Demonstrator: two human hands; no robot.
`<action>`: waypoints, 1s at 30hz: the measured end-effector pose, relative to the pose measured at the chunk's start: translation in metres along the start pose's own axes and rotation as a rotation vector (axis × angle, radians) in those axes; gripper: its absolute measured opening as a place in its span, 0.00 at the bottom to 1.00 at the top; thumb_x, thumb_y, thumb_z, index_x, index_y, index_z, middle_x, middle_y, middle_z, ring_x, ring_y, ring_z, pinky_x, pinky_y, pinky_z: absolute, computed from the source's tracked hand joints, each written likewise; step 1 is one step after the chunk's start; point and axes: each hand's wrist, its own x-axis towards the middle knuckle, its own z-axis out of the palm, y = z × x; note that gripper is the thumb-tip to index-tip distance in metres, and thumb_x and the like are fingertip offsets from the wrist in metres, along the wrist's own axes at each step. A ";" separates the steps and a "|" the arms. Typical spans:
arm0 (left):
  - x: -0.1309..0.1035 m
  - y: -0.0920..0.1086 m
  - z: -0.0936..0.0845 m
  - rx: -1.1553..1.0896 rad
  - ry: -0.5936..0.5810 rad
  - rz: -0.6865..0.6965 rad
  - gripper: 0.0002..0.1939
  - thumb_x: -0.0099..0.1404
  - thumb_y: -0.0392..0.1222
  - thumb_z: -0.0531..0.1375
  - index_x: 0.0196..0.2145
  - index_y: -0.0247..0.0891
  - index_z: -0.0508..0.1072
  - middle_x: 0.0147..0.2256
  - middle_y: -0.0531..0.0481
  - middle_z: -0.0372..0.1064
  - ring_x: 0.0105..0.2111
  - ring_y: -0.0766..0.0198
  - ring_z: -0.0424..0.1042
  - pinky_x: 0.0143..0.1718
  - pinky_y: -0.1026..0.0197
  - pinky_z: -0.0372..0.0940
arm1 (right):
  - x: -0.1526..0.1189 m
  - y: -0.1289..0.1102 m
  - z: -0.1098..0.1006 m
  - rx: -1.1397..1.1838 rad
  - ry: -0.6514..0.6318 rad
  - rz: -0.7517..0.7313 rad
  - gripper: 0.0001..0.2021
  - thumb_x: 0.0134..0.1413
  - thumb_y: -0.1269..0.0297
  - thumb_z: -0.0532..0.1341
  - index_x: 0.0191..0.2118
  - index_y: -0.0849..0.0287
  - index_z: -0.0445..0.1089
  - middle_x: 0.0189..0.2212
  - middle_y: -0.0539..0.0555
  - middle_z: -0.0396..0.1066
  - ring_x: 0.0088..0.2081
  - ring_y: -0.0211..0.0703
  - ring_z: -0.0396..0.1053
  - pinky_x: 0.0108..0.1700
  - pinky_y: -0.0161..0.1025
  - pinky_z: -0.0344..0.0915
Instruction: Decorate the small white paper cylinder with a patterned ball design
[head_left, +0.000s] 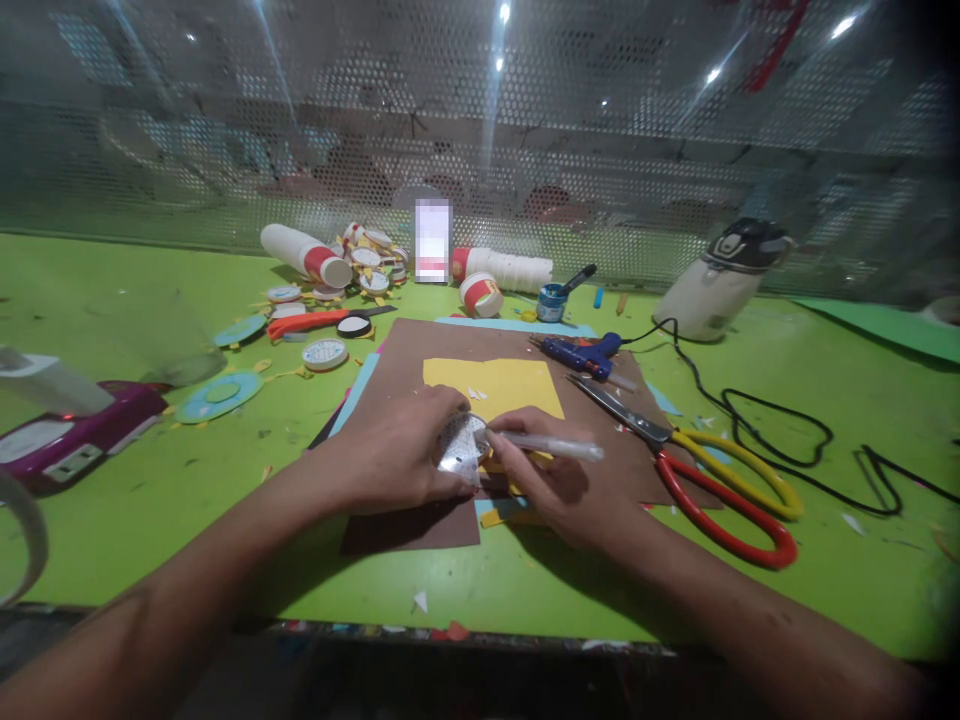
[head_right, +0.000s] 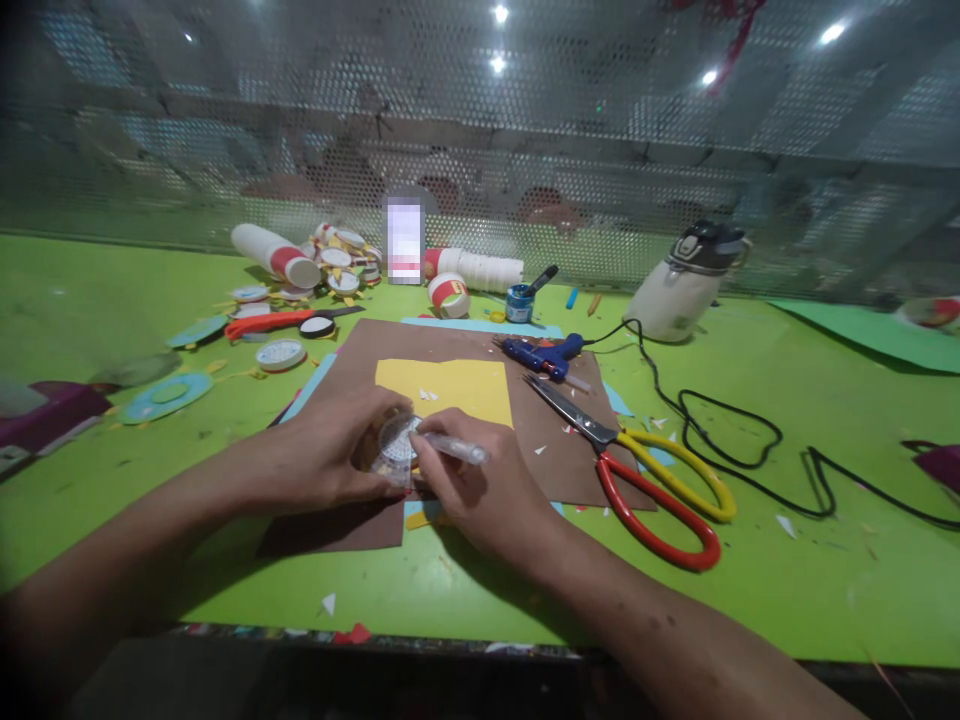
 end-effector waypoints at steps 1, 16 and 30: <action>0.000 0.000 0.000 0.002 0.003 -0.003 0.29 0.54 0.57 0.65 0.49 0.38 0.67 0.42 0.43 0.69 0.39 0.50 0.69 0.35 0.55 0.63 | 0.000 0.000 0.000 -0.001 -0.001 -0.001 0.09 0.63 0.67 0.55 0.39 0.63 0.72 0.34 0.56 0.77 0.35 0.40 0.75 0.37 0.34 0.67; -0.002 -0.001 -0.001 -0.033 -0.010 0.002 0.31 0.55 0.59 0.64 0.50 0.38 0.66 0.43 0.42 0.69 0.40 0.49 0.68 0.36 0.53 0.64 | -0.004 -0.002 -0.001 0.118 -0.012 0.113 0.08 0.62 0.64 0.56 0.36 0.58 0.71 0.33 0.54 0.76 0.36 0.43 0.76 0.37 0.37 0.70; 0.000 -0.003 0.001 -0.030 -0.012 0.006 0.31 0.55 0.60 0.64 0.50 0.37 0.66 0.43 0.42 0.68 0.40 0.50 0.68 0.37 0.54 0.64 | -0.007 -0.003 0.000 0.206 -0.030 0.178 0.09 0.62 0.62 0.56 0.35 0.58 0.71 0.33 0.55 0.76 0.35 0.43 0.76 0.36 0.38 0.72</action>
